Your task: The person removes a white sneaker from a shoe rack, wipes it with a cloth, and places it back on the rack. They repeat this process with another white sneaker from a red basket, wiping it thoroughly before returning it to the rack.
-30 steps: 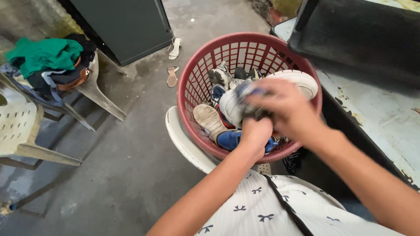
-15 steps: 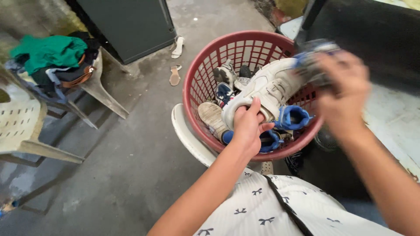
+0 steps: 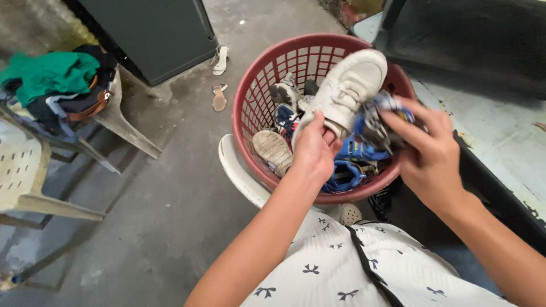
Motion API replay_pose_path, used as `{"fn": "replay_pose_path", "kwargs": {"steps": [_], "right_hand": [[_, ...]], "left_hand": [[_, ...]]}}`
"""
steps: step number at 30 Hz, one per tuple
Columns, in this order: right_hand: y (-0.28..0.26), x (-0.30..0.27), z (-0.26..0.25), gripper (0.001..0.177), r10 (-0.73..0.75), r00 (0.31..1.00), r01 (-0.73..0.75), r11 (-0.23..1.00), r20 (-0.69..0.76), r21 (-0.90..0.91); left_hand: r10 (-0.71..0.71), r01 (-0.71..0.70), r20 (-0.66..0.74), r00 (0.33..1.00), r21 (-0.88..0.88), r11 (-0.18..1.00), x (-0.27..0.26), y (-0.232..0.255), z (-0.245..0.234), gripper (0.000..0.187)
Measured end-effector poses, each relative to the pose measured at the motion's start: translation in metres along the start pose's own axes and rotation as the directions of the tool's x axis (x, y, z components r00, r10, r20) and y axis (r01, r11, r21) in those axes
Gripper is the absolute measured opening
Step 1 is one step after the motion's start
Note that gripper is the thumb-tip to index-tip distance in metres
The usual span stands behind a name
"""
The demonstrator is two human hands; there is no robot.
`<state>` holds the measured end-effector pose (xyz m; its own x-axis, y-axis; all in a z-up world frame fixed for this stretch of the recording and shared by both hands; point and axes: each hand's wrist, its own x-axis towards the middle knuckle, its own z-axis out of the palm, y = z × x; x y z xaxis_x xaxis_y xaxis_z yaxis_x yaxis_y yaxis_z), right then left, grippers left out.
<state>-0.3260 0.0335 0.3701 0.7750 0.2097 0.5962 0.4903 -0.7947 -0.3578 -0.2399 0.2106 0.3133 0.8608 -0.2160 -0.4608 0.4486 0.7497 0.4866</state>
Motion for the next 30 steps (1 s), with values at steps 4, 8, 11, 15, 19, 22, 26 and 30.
{"fn": "replay_pose_path", "kwargs": {"steps": [4,8,11,15,19,22,26,30], "right_hand": [[-0.012,0.015,0.018,0.068,-0.061,0.998,0.06,0.998,-0.03,-0.026],[0.003,-0.007,0.025,0.072,-0.091,0.995,0.091,0.996,0.028,0.019],[0.029,-0.02,0.006,0.071,-0.069,0.992,0.065,0.997,0.103,0.038],[0.078,-0.028,-0.014,0.069,-0.018,0.989,0.006,0.996,0.15,0.085],[0.094,-0.001,-0.023,0.068,0.051,0.999,-0.051,0.997,0.015,0.062],[0.101,0.019,-0.023,0.07,-0.08,0.995,0.077,0.995,0.055,0.063],[0.141,0.032,-0.036,0.063,-0.27,0.951,0.274,0.962,0.151,-0.006],[0.159,0.038,-0.042,0.059,-0.206,0.974,0.22,0.96,0.098,-0.172]], "left_hand": [[-0.038,0.038,0.014,0.999,0.001,0.999,0.033,-0.033,-0.01,0.026],[-0.092,0.099,0.1,0.991,-0.074,0.992,0.061,-0.053,-0.037,0.027],[-0.181,0.201,0.134,0.974,-0.158,0.967,0.07,-0.081,-0.039,0.028],[-0.242,0.258,0.091,0.966,-0.294,0.92,0.062,-0.096,-0.026,0.032],[-0.26,0.263,0.042,0.965,-0.208,0.942,0.03,-0.091,0.026,0.033],[-0.234,0.235,0.023,0.972,-0.054,0.97,0.048,-0.116,0.036,0.021],[-0.157,0.158,0.06,0.986,-0.001,0.987,0.048,-0.127,0.053,0.012],[-0.094,0.094,0.046,0.995,-0.002,0.996,0.053,-0.129,0.077,0.012]]}}
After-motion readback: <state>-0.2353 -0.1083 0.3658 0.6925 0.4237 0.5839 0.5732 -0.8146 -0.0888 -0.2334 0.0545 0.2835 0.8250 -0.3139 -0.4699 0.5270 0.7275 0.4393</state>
